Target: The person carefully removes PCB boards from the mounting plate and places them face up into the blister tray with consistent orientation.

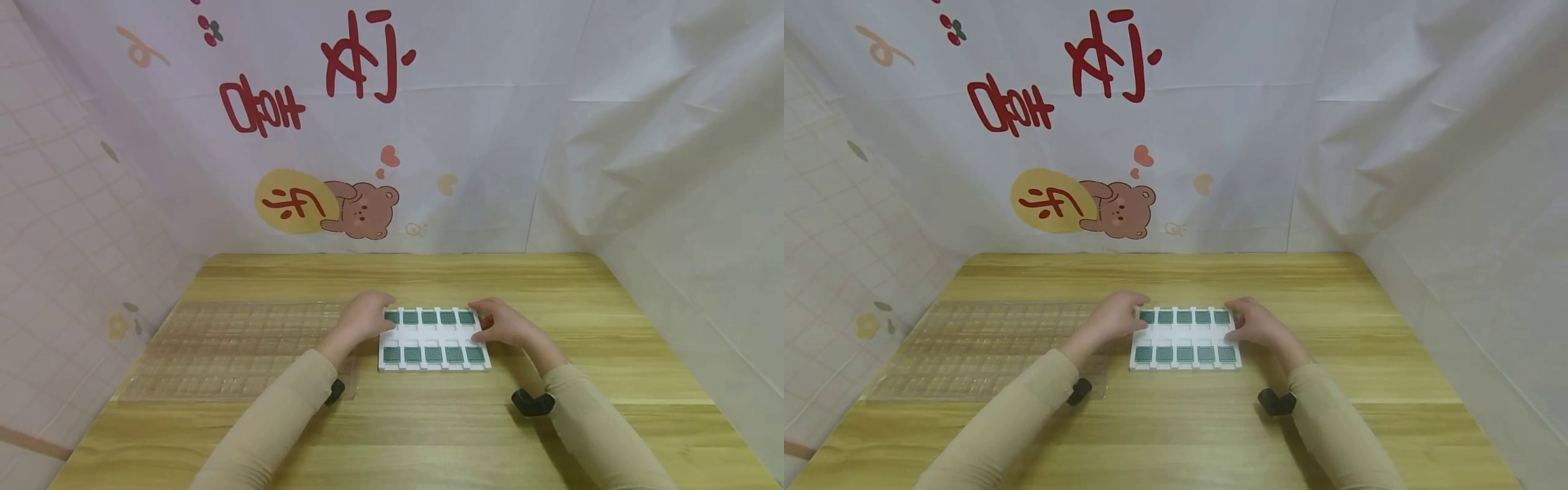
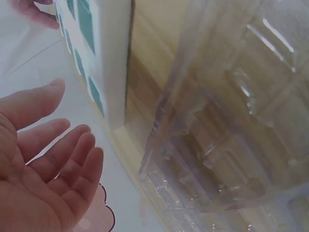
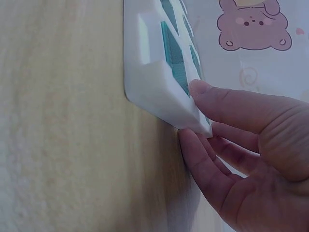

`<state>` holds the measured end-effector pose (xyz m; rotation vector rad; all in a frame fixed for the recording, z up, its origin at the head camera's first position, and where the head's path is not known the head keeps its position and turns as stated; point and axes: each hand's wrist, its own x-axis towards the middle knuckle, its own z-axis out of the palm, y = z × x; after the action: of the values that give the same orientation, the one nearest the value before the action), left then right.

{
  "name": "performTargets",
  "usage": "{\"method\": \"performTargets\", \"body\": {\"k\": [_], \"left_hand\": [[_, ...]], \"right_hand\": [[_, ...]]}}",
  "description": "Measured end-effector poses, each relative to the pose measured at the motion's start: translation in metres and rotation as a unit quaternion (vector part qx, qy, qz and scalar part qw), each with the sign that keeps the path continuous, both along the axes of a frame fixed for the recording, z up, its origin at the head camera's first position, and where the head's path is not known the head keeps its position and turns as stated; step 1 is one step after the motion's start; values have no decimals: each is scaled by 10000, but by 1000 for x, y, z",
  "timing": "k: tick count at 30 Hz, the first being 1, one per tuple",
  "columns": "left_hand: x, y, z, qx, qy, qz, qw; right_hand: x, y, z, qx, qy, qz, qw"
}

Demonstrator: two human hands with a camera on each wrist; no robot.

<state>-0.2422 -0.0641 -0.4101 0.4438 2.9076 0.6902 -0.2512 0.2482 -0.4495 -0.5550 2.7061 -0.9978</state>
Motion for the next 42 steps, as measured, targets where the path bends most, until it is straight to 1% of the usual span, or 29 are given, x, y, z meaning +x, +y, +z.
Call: {"method": "performTargets", "body": {"k": [7, 14, 17, 21, 26, 33, 42], "left_hand": [[-6, 2, -3, -344, 235, 15, 9991], [-13, 3, -11, -594, 559, -206, 9965], [-15, 3, -13, -738, 690, -326, 9943], [-18, 5, -15, -1088, 800, -452, 9898], [-21, 8, -17, -1386, 874, -555, 9849], [-23, 10, -17, -1416, 884, -595, 9842], [-24, 9, -19, -1212, 836, -578, 9874]], "right_hand": [[1, 0, 1, -51, 55, 38, 10000], [2, -2, 2, -99, -69, -51, 9999], [2, -2, 2, -87, -89, -54, 9999], [2, -2, 2, -111, -99, -55, 9999], [2, -2, 2, -132, -114, -47, 9998], [1, -1, 1, -59, -83, -72, 9999], [2, -1, 1, -42, -83, -82, 9999]]}}
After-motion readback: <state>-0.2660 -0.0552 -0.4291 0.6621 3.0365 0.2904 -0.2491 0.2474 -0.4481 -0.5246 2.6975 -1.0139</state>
